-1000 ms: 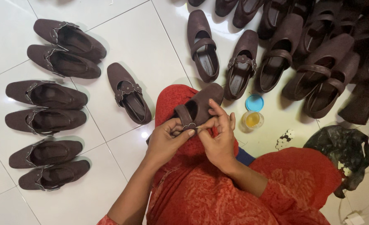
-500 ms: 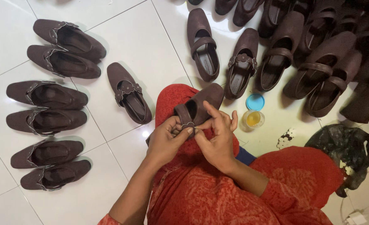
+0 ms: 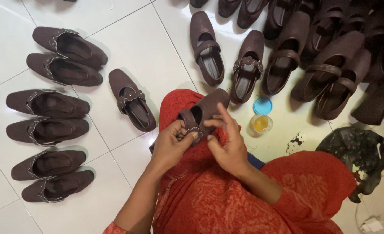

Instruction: The person sits on the floor and attaches small flower-shaped decorations to the straps of brown shoes using adhesive from a small container. They pick up each shoe, apply the decorations, and place the finished shoes back on the floor.

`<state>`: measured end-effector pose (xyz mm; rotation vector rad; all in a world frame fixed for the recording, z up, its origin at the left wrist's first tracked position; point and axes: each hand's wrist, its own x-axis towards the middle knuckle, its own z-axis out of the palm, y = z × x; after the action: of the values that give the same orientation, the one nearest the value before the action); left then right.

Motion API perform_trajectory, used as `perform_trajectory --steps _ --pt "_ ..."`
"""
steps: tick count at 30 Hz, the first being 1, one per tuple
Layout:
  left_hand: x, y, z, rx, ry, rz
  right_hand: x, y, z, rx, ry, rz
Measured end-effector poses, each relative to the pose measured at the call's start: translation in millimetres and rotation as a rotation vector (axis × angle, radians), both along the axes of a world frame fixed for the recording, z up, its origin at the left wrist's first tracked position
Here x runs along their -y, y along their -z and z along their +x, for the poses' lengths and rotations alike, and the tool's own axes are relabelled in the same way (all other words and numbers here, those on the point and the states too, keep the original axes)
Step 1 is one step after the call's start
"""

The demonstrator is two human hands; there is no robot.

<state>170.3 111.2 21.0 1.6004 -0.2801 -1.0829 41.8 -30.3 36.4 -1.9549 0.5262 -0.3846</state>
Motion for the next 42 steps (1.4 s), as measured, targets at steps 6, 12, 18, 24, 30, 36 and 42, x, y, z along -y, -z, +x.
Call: perform_trajectory --steps 6,12,18,24,30,36,42 --pt "-5.4 -4.8 -2.0 0.038 0.084 0.028 5.8 10.9 -15.0 0.133 -0.036 0.168" --pt "-9.0 -14.2 -2.6 0.033 0.090 0.045 3.0 11.1 -19.3 0.082 -0.043 0.129" --pt "-4.2 -29.1 -7.4 0.148 0.120 0.173 0.5 9.6 -20.5 0.068 -0.051 0.133" --pt "-1.3 -30.8 -8.0 0.149 0.101 0.309 0.0 11.7 -20.8 0.067 -0.058 0.123" --pt "-2.2 -13.9 -11.2 0.197 0.039 0.088 1.3 13.0 -20.4 0.042 -0.037 0.167" --pt "-2.3 -3.7 -13.5 0.233 0.038 0.147 2.8 12.6 -20.8 0.068 -0.041 0.159" --pt "0.2 -7.0 -16.9 0.427 0.054 0.181 20.2 31.0 -48.3 0.299 -0.015 0.208"
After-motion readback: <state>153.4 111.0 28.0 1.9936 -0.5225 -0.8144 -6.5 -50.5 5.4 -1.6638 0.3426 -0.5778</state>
